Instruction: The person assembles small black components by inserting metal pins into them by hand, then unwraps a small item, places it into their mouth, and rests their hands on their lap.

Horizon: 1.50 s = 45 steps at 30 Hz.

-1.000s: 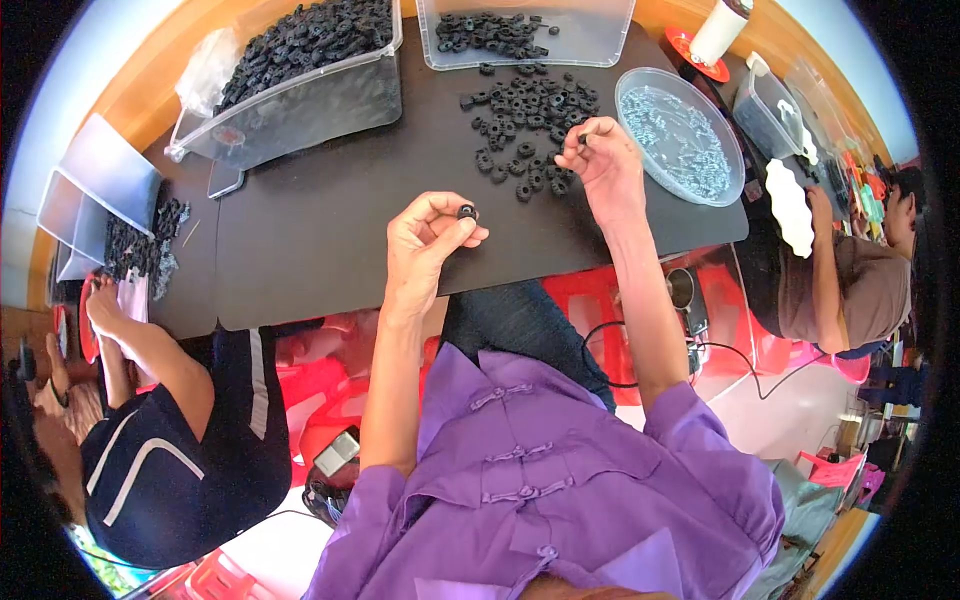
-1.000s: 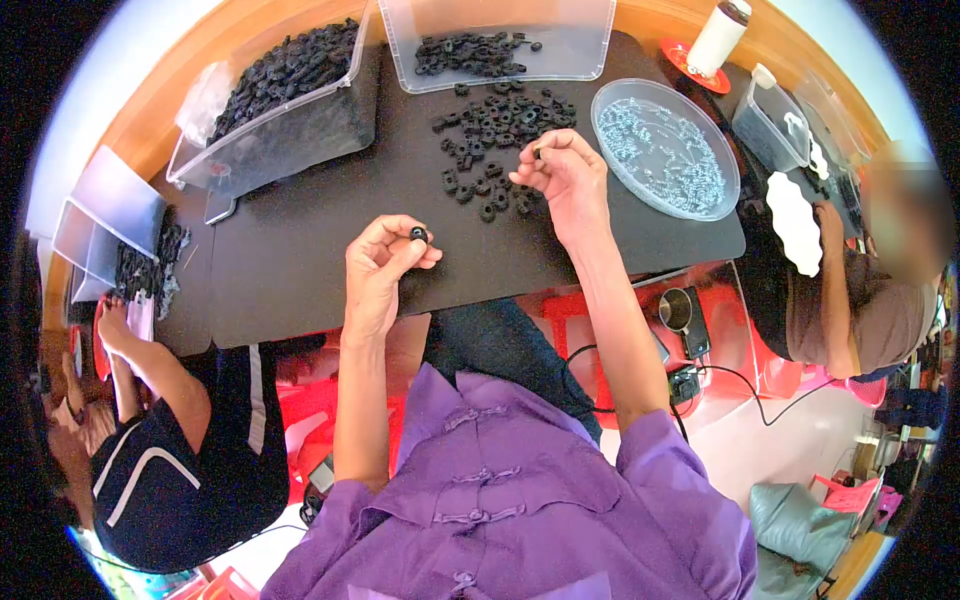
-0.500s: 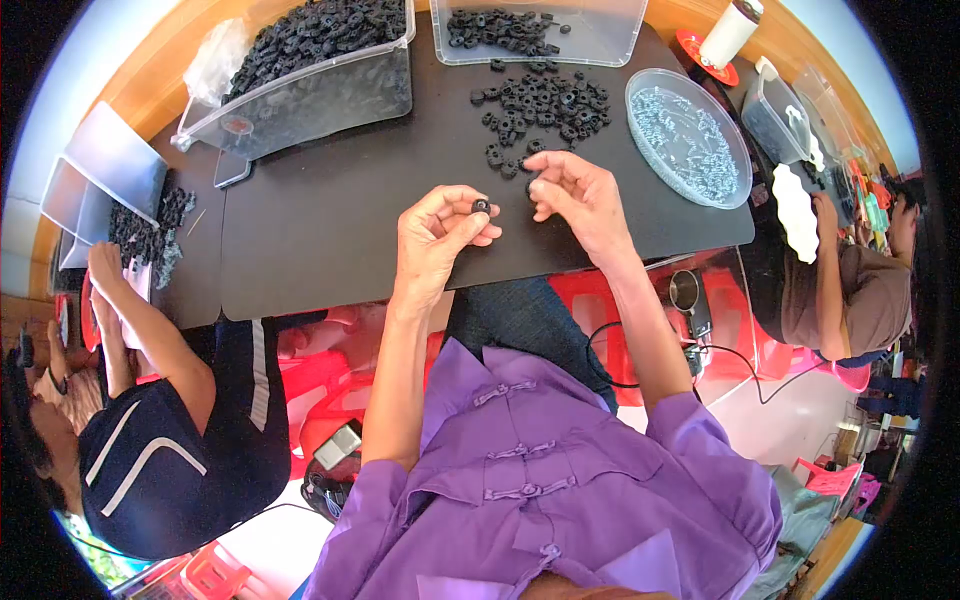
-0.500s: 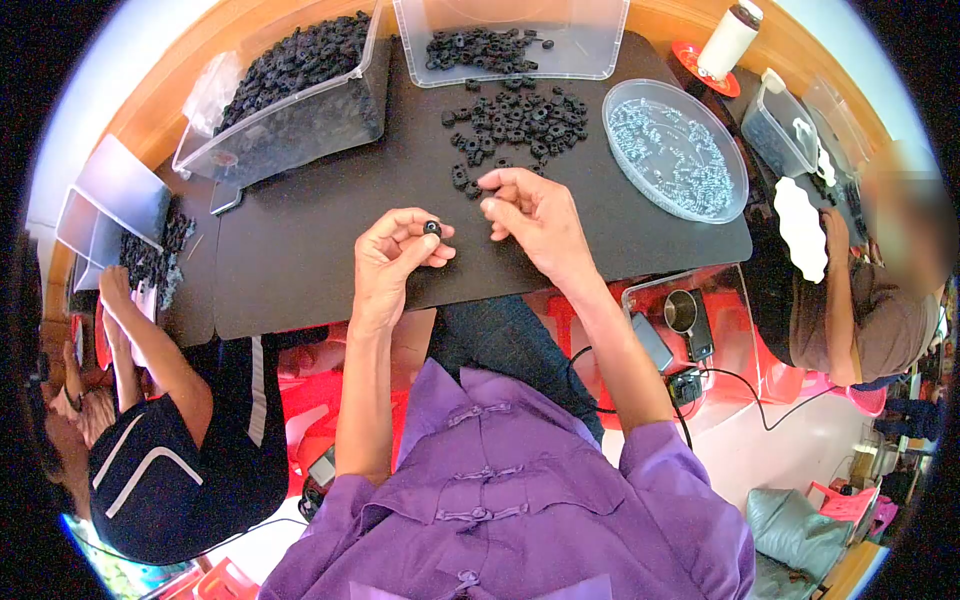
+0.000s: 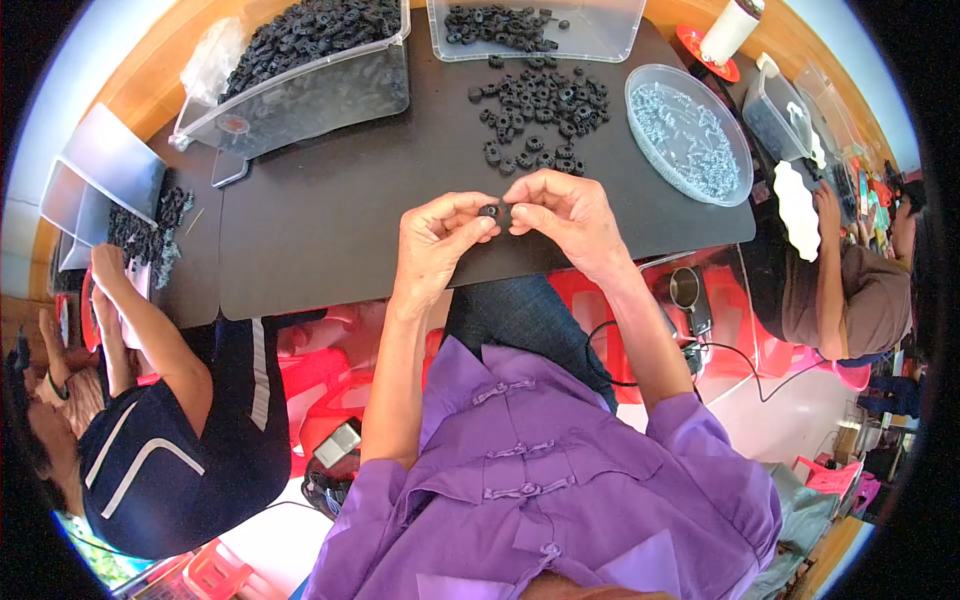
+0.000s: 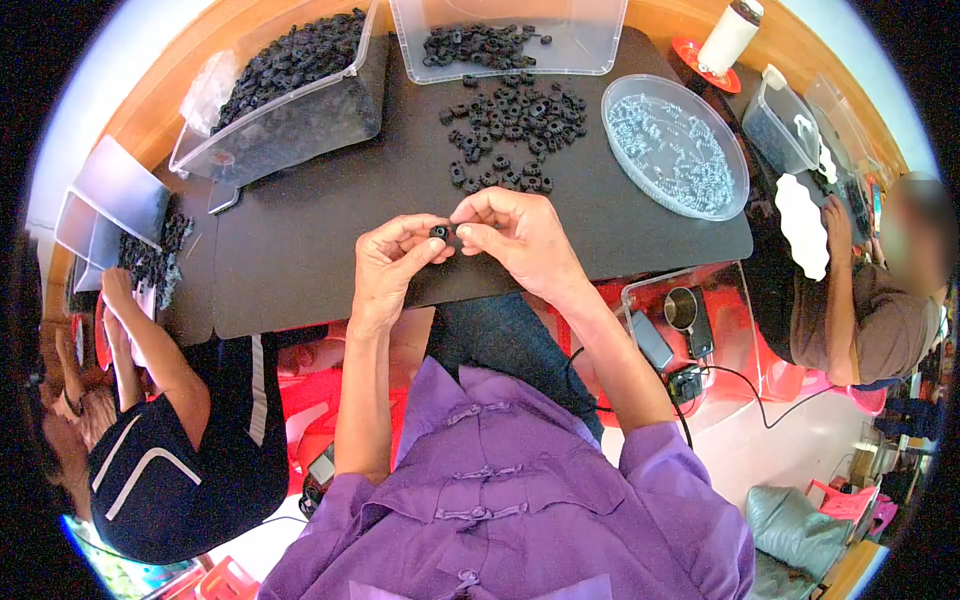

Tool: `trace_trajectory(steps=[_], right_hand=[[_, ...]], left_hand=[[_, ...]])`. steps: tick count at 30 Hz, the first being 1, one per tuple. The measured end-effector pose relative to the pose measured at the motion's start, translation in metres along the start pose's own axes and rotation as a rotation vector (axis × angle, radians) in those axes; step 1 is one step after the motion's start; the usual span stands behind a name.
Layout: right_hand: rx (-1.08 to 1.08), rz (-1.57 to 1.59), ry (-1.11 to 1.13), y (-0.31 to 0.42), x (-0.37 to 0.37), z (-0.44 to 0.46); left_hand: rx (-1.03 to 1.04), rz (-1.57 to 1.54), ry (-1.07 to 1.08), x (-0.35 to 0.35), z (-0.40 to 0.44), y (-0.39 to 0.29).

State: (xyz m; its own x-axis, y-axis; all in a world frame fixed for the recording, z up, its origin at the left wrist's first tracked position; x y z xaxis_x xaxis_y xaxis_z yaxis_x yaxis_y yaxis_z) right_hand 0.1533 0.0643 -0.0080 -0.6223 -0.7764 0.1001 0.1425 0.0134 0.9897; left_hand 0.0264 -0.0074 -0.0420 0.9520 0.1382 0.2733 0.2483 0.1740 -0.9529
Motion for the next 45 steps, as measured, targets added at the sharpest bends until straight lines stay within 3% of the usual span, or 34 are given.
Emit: trace_trajectory(steps=[5,15,18,20,23,26,31,37,45], right_hand=[[-0.093,-0.147,0.002,0.004,0.002,0.001],[-0.081,-0.4,-0.026,0.009,0.003,-0.003],[-0.132,-0.514,-0.041,0.016,0.006,-0.004],[-0.277,-0.784,-0.057,0.027,0.013,-0.006],[-0.394,-0.897,-0.071,0.032,0.023,-0.008],[-0.385,-0.987,-0.062,0.031,0.027,-0.008],[-0.411,-1.033,-0.041,0.03,0.028,-0.006],[-0.286,-1.052,-0.008,0.026,0.034,0.0],[-0.367,-1.111,-0.107,0.029,0.039,-0.006]], left_hand=[[-0.016,0.033,0.004,0.001,0.0,0.003],[-0.018,0.111,-0.014,0.002,-0.002,0.005],[-0.033,0.161,-0.025,0.0,-0.002,0.008],[-0.037,0.204,-0.028,0.0,-0.001,0.009],[-0.011,0.316,-0.019,0.002,-0.001,0.006],[0.012,0.411,-0.057,0.006,-0.001,-0.004],[0.043,0.477,-0.061,0.008,-0.002,-0.007],[0.023,0.427,-0.067,0.009,-0.002,-0.006],[0.026,0.442,-0.121,0.012,-0.002,-0.004]])
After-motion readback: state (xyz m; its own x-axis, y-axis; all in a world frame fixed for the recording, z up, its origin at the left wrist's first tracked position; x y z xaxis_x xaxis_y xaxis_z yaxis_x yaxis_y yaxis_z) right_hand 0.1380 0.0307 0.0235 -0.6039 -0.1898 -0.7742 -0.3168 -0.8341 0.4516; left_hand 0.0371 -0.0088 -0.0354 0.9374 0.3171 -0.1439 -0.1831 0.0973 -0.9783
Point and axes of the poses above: each hand's wrist, its own z-axis towards the middle knuckle, its own x-axis out of the palm, y = z × x, the point moved 7 cm from there along z, towards the middle knuckle, and after that the axes turned 5 degrees about y, right-handed, at the moved point
